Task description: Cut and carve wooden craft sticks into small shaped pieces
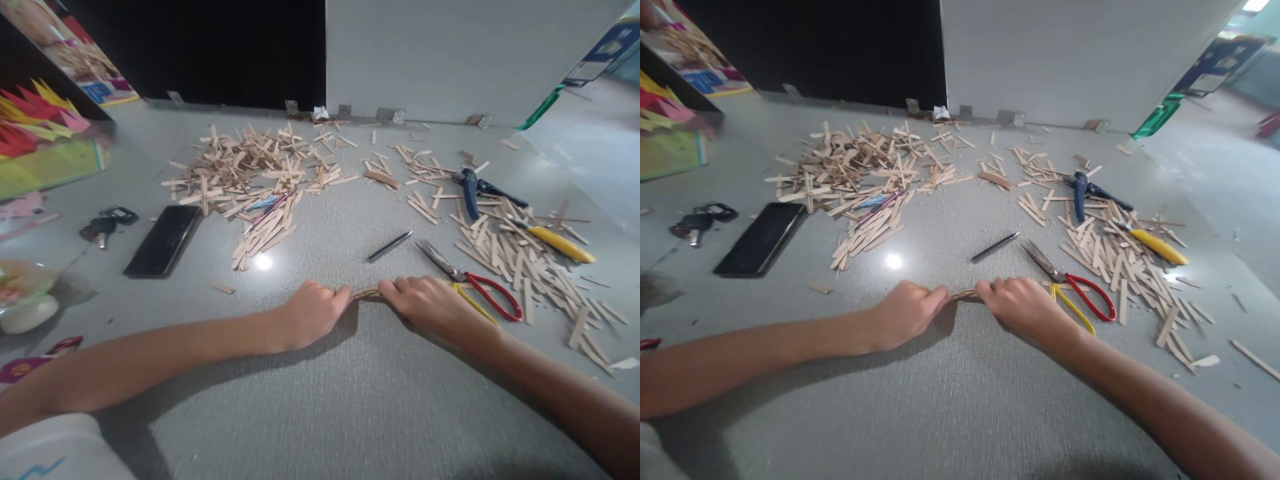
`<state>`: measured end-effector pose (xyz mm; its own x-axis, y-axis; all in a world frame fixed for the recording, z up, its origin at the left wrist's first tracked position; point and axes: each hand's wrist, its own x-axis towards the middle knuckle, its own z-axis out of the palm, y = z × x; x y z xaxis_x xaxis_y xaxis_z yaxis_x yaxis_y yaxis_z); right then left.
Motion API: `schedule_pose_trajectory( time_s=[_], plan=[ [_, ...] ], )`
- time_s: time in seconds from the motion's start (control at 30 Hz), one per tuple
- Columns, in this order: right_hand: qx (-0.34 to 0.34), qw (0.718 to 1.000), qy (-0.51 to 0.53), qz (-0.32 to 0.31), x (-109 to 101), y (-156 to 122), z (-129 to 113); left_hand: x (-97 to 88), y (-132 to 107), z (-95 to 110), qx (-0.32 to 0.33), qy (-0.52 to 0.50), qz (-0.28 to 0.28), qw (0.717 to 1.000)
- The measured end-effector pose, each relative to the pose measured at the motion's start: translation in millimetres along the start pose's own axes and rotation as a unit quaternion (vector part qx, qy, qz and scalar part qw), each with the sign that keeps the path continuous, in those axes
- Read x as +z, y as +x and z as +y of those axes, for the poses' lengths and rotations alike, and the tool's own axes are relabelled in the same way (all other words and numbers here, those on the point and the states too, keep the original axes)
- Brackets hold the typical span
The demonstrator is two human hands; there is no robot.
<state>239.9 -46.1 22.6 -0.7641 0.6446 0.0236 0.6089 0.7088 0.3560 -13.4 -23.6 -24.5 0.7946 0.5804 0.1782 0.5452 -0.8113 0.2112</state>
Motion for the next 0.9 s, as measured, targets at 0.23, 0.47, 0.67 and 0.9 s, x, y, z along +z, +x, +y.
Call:
schedule_pose_trajectory(
  time_s=[0.23, 0.47, 0.67, 0.9],
  plan=[
    [0.069, 0.988, -0.131, 0.053, -9.6, -4.0, -32.8, -0.1, 0.3, 1.0, -0.016, -0.014, 0.002, 1.000],
    [-0.001, 1.000, -0.009, -0.007, -1.2, 1.7, -4.4, -0.3, 1.7, 0.0, -0.025, -0.024, 0.007, 0.999],
    [0.057, 0.991, -0.107, 0.052, -8.0, -0.2, -27.5, -0.1, 1.7, 1.7, -0.011, -0.004, 0.012, 1.000],
    [0.076, 0.991, -0.096, 0.047, -0.4, 0.4, -26.0, 4.3, 2.8, -2.5, -0.014, -0.032, 0.059, 0.998]
  ],
)
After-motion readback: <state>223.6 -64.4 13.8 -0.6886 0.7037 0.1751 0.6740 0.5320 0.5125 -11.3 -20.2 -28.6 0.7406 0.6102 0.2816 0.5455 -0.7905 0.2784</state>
